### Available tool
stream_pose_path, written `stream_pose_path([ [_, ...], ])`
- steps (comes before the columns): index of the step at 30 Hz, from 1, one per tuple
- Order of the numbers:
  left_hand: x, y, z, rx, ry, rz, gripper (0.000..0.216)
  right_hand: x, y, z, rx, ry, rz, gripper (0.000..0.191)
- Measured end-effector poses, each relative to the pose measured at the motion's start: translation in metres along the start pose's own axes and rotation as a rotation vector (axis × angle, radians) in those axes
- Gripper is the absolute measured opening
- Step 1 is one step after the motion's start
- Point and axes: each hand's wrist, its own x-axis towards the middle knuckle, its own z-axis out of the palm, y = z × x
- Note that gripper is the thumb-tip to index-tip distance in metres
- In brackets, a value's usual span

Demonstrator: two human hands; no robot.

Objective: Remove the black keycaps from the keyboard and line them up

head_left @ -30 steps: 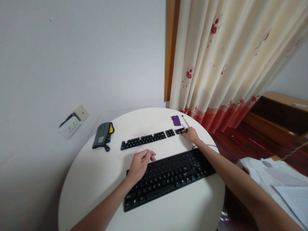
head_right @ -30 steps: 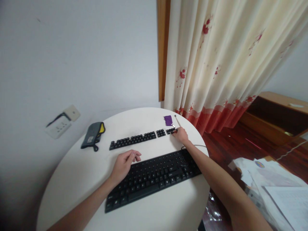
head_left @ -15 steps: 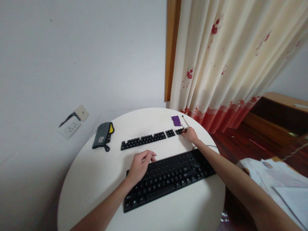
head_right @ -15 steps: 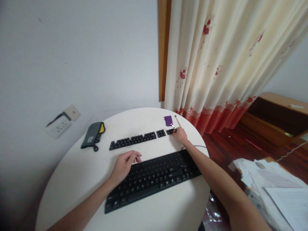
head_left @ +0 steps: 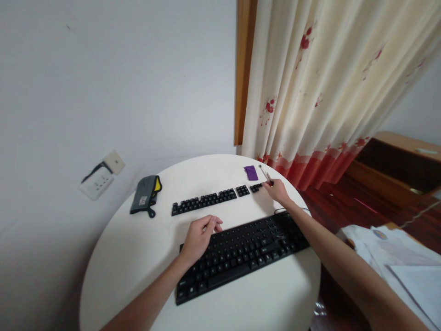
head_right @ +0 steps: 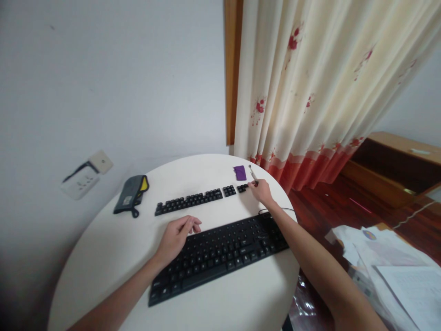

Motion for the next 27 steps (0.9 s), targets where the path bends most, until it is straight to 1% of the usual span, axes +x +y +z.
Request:
stream_pose_path([
  [2, 0.000, 0.001, 0.000, 0.004, -0.003, 0.001, 0.034, -0.007, 0.000, -0.020, 0.049, 0.027, -0.022, 0.047],
  [3, 0.001, 0.001, 0.000, 0.005, -0.006, 0.001, 0.034, -0.013, 0.001, -0.031, 0.087, 0.038, -0.045, 0.053],
  [4, 0.001, 0.001, 0.000, 0.007, -0.009, 0.000, 0.034, -0.021, 0.004, -0.042, 0.160, 0.058, -0.092, 0.055],
  [6, 0.001, 0.000, 0.001, 0.010, -0.015, -0.004, 0.034, -0.041, 0.011, -0.061, 0.240, 0.119, -0.160, 0.052],
  [9, 0.002, -0.002, 0.002, 0.010, -0.025, -0.008, 0.034, -0.076, 0.026, -0.081, 0.255, 0.104, -0.116, 0.048],
  [11, 0.002, -0.003, 0.003, 0.010, -0.030, -0.007, 0.034, -0.096, 0.036, -0.090, 0.245, 0.094, -0.092, 0.039],
  [14, 0.002, -0.004, 0.003, 0.020, -0.032, -0.008, 0.034, -0.116, 0.050, -0.096, 0.226, 0.063, -0.081, 0.029],
  [18, 0.003, -0.003, 0.004, 0.045, -0.032, -0.011, 0.034, -0.123, 0.059, -0.100, 0.197, -0.005, -0.092, 0.027],
  [23, 0.004, -0.003, 0.005, 0.053, -0.024, 0.000, 0.035, -0.124, 0.053, -0.096, 0.124, -0.037, -0.116, 0.026],
  [27, 0.004, -0.004, 0.004, 0.054, -0.033, 0.001, 0.035, -0.128, 0.044, -0.088, -0.019, -0.083, -0.174, 0.023],
])
